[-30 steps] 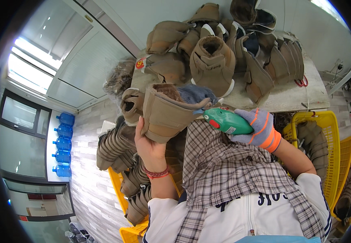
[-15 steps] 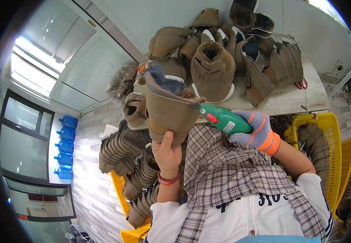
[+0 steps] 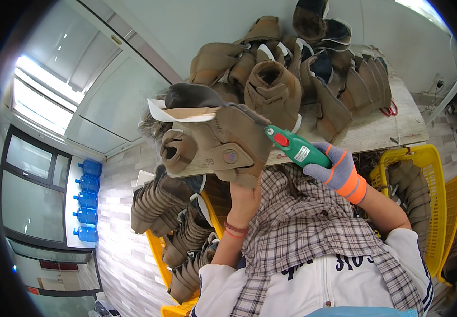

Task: The person uses a handheld electric trimmer to trim the edges and interior lining of several beige shoes. They handle the shoes one at a time, rotating them to access different areas, and place trimmed shoes into a yellow basket.

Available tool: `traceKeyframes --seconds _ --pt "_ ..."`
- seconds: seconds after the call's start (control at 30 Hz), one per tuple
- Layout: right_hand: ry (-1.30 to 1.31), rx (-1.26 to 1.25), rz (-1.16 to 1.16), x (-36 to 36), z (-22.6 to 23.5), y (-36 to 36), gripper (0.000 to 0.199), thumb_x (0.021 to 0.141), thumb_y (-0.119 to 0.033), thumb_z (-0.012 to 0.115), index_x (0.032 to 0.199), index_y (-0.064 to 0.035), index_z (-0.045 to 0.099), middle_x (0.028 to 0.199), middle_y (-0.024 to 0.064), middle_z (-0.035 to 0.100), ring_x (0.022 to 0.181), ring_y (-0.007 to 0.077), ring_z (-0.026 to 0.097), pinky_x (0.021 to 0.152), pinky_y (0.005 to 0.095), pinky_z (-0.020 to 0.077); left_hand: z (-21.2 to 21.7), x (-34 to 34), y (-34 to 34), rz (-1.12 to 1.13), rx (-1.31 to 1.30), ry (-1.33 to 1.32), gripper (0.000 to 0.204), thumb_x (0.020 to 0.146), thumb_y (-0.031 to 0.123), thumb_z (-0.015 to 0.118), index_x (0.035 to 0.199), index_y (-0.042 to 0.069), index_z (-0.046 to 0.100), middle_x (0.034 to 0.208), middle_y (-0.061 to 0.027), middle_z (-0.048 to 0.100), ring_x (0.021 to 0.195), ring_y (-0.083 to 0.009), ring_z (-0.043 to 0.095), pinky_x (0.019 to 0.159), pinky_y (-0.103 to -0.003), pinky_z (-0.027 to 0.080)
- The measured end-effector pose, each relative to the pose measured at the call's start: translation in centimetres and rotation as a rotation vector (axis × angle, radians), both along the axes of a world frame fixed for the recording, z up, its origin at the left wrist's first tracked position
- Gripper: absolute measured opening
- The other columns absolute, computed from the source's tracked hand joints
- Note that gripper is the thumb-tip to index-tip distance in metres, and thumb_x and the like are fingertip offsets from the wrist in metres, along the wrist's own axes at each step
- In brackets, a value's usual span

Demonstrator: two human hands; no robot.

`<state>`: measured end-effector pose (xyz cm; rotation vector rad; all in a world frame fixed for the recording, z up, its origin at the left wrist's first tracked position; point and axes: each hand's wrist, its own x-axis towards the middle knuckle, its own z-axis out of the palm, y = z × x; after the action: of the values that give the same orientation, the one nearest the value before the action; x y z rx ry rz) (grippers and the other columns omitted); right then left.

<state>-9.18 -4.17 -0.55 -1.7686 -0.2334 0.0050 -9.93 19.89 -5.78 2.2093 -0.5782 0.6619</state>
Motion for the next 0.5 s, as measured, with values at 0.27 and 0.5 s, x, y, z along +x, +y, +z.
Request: traceKeyframes --seconds 0.27,0.5 --pt "0.155 0.153 -0.013 0.2 0.5 -1.1 0.046 0.076 -0.025 0.074 0.109 0.0014 0.057 0.087 0.0039 0.064 0.076 0.0058 0.056 0.068 0.0211 0.0468 -0.7 0.1 -1.3 -0.077 0.214 -0.005 0.031 0.076 -0.004 0.055 0.106 0.002 0.062 0.110 -0.0196 0.056 0.105 -0.0407 0.049 0.092 -0.047 0.036" --pt "0.171 0.191 -0.097 1.3 -0.1 -2.2 0.037 0.079 -0.021 0.070 0.108 -0.0003 0.057 0.080 -0.0005 0.059 0.067 0.0032 0.051 0.057 0.0177 0.0409 -2.1 -1.7 0.5 0.064 0.249 0.002 0.039 0.074 -0.001 0.056 0.113 0.005 0.058 0.122 -0.0220 0.048 0.114 -0.0447 0.040 0.098 -0.053 0.029"
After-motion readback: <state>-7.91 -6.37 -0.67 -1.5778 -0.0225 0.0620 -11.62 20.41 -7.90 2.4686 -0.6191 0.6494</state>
